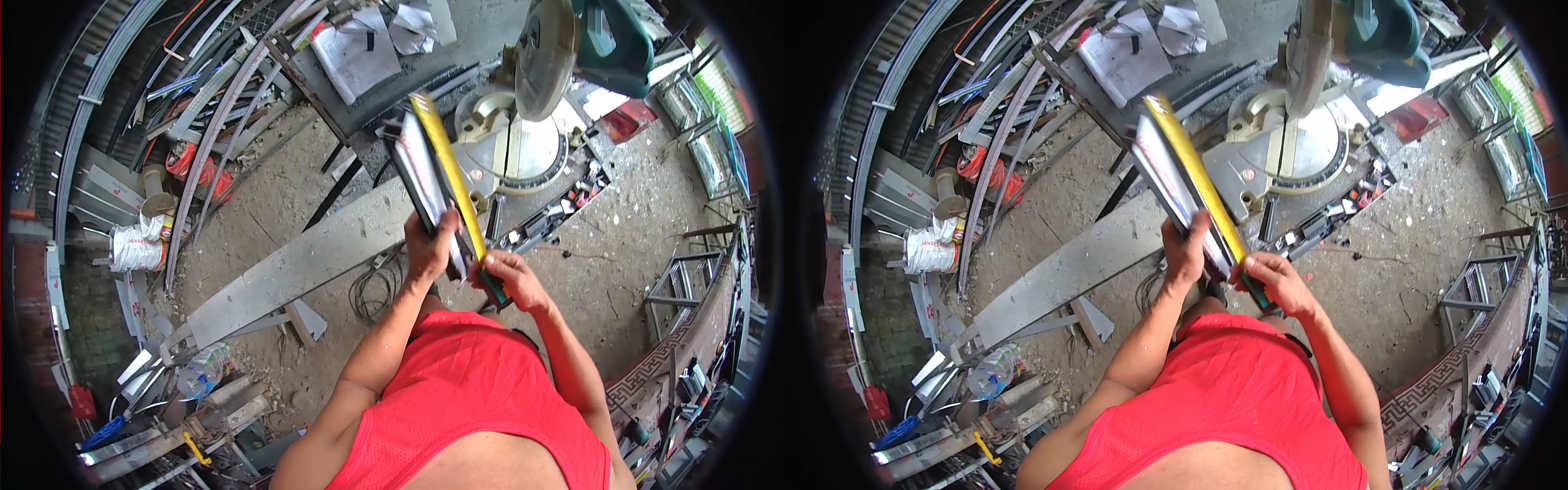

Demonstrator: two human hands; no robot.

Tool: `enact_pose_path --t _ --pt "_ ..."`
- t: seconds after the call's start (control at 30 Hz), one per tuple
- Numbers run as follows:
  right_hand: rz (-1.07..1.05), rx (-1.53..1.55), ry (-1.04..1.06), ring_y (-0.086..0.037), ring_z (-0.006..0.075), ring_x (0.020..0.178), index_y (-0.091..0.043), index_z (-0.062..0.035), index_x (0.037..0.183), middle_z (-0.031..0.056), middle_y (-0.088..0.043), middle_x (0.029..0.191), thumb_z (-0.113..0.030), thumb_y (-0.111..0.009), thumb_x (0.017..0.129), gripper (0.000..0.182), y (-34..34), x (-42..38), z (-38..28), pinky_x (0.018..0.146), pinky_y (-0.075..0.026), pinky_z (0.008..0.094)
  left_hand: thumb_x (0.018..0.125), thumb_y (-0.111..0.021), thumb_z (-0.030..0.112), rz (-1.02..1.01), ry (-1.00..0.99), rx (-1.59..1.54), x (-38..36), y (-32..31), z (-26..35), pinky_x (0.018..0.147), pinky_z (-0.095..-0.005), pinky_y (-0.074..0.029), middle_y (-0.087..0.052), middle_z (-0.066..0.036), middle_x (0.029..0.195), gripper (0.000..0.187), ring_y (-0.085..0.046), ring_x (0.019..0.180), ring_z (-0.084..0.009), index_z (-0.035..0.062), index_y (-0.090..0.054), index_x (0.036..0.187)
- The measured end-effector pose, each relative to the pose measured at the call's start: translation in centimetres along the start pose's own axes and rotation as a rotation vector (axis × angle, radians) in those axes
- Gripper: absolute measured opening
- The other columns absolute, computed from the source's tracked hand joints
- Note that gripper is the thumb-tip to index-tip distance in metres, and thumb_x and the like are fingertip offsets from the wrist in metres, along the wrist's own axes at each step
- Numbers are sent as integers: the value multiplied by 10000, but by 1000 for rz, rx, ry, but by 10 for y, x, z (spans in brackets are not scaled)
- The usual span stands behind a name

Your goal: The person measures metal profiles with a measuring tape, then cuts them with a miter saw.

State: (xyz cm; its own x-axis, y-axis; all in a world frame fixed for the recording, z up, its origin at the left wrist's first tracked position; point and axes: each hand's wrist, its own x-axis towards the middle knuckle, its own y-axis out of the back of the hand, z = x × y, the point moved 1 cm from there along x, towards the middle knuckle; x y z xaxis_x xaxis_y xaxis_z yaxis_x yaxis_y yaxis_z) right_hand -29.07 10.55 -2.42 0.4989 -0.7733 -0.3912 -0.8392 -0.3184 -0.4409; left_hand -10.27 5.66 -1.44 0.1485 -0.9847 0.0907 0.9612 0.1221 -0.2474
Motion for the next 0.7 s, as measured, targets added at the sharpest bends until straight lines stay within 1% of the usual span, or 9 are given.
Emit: enact_pose_path --t 0.1,0.13,0.2,0.27,0.33,0.37,0.6,0.67,0.7 --pt "161 -256 -42 -620 114 795 -717 -14 1022 26 -700 888 -364 -538 1064 395 -5 -11 -2 752 -506 294 1006 -620 412 182 184 -215 13 26 -29 694 -306 -501 -652 -66 917 424 -626 798 -154 -1 -620 1102" --pt "199 -413 -96 -614 106 766 -727 -21 1021 12 -700 853 -392 -542 1058 417 -2 -18 -4 712 -498 294 989 -475 666 150 201 -291 25 23 -9 651 -349 -506 -561 -54 769 599 -578 679 -202 71 -547 1015" --pt "294 -650 -49 -619 132 715 -734 -9 1035 64 -706 788 -441 -543 1041 473 -11 -32 -19 682 -503 340 932 -431 788 211 234 -519 39 23 28 679 -420 -514 -576 -42 847 701 -583 726 -220 98 -528 1012" --pt "348 -754 4 -626 163 688 -731 -1 1010 99 -691 760 -445 -548 1033 480 -12 -40 -27 689 -508 360 918 -445 800 231 217 -621 51 39 37 702 -439 -496 -573 -58 867 719 -552 759 -239 89 -539 977" --pt "310 -819 -123 -623 93 772 -728 4 1037 53 -723 833 -412 -576 1038 443 -13 -45 -43 711 -510 296 900 -502 793 243 180 -634 56 48 41 687 -444 -502 -577 -35 832 693 -557 722 -228 107 -531 993" --pt "351 -817 -41 -629 205 657 -732 -2 977 106 -673 720 -422 -557 1024 458 -17 -47 -45 677 -504 368 900 -502 793 238 187 -624 57 50 43 687 -444 -502 -577 -35 832 693 -557 722 -228 107 -531 993" --pt "320 -830 -118 -613 188 634 -741 -22 969 87 -663 701 -418 -541 1027 447 -14 -48 -55 651 -496 367 885 -582 756 186 158 -649 60 51 41 695 -460 -484 -574 -45 850 661 -547 749 -231 106 -537 996" --pt "325 -809 -175 -611 174 633 -746 -30 948 67 -662 695 -439 -541 1026 464 -16 -51 -63 641 -494 363 882 -590 752 222 163 -614 60 50 40 695 -462 -484 -569 -52 851 663 -542 747 -231 102 -536 997" --pt "312 -808 -216 -612 137 661 -747 -32 952 46 -672 723 -435 -550 1028 455 -14 -50 -63 646 -493 329 882 -590 752 221 168 -612 60 50 39 695 -462 -484 -569 -52 851 663 -542 747 -231 102 -536 997"
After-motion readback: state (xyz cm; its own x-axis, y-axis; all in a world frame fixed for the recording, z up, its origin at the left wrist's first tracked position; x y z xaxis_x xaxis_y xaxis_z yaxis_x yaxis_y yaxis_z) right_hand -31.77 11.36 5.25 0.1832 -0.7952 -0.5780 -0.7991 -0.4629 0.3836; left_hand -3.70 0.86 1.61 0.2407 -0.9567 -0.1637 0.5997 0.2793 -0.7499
